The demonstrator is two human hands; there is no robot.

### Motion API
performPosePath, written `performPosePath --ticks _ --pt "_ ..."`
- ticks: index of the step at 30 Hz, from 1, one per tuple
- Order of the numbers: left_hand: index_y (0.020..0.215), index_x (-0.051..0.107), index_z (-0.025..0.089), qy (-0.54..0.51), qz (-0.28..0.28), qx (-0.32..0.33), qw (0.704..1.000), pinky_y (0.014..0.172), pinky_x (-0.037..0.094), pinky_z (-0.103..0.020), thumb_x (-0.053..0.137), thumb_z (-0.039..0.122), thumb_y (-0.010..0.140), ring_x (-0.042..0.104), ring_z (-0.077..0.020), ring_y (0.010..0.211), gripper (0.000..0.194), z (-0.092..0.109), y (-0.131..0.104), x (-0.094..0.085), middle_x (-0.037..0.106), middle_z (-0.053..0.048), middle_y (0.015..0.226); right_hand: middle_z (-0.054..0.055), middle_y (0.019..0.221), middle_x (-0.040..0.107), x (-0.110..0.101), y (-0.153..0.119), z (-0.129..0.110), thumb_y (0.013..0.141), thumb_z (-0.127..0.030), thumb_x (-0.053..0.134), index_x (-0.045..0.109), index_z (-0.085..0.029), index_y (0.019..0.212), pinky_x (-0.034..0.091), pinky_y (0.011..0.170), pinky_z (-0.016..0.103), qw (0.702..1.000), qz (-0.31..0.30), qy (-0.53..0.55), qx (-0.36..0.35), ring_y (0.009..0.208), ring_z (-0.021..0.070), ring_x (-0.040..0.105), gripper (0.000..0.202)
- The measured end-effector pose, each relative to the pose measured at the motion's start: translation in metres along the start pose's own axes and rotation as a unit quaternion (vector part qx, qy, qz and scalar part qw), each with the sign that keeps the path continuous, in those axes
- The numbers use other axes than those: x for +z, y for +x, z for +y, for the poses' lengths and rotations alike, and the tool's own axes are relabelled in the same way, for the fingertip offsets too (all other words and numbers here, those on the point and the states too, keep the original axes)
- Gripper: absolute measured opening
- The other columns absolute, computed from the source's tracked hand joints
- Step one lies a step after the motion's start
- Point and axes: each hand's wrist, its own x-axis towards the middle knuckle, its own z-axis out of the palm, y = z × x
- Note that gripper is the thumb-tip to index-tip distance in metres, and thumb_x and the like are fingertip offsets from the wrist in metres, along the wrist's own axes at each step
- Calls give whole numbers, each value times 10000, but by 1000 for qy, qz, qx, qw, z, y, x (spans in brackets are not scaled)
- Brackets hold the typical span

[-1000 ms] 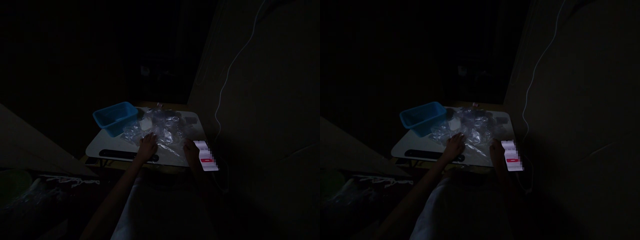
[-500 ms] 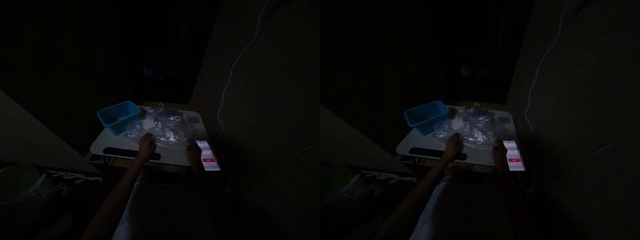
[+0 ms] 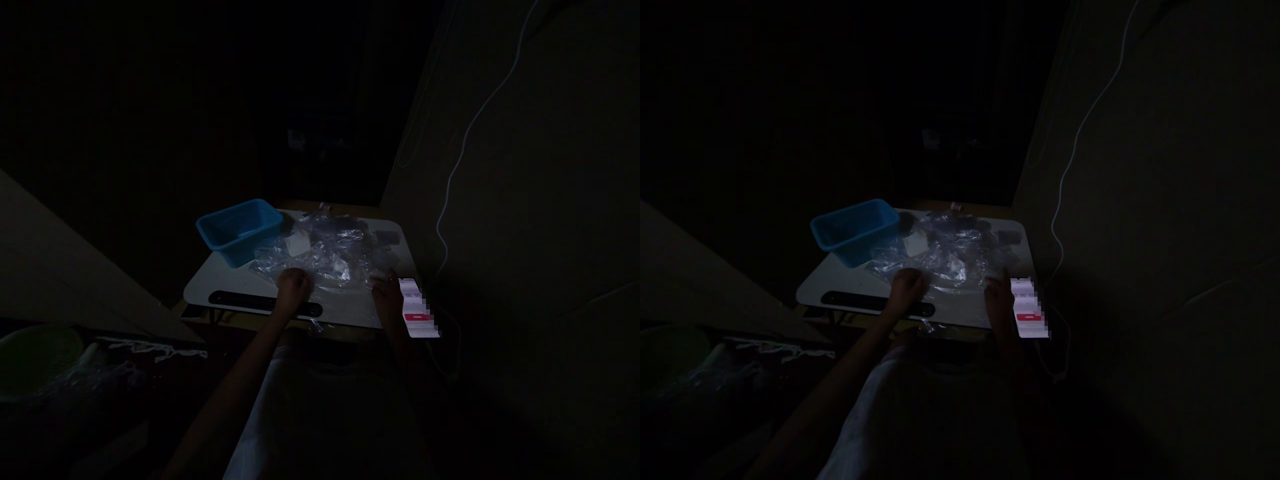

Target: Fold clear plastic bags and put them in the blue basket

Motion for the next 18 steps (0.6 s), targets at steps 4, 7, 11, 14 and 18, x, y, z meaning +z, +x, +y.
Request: performPosePath --ticks 4,7,11,14,18 --pt "755 628 170 14 -3 7 1000 821 419 -364 458 244 778 569 -217 866 187 0 0 1 656 -72 838 44 955 662 0 0 -1 701 -250 413 629 -213 859 448 826 338 999 7 22 23 913 193 592 269" --pt "761 630 161 14 -2 -5 1000 805 427 -353 444 243 787 580 -211 841 205 -1 2 0 657 -77 831 49 952 665 -1 1 -2 709 -278 425 631 -204 854 435 855 360 999 5 14 40 942 208 582 263" --pt "779 637 133 23 -15 -3 1000 796 424 -350 430 263 805 580 -219 840 245 1 2 -3 655 -100 820 43 1004 651 -2 2 -2 729 -272 422 644 -212 820 425 878 356 998 17 7 55 972 201 568 247" --pt "801 642 144 23 -21 0 1000 812 415 -353 458 290 800 574 -219 864 235 4 0 -3 657 -90 844 29 1135 593 -1 0 -1 725 -246 423 656 -224 823 415 897 327 999 15 17 41 1035 187 533 254" --pt "845 646 172 22 -19 -9 1000 847 400 -374 510 307 770 560 -224 922 206 6 -1 -2 656 -73 917 41 1273 497 -4 -4 -2 729 -238 420 654 -209 922 388 934 348 998 -9 58 26 1131 207 468 305"
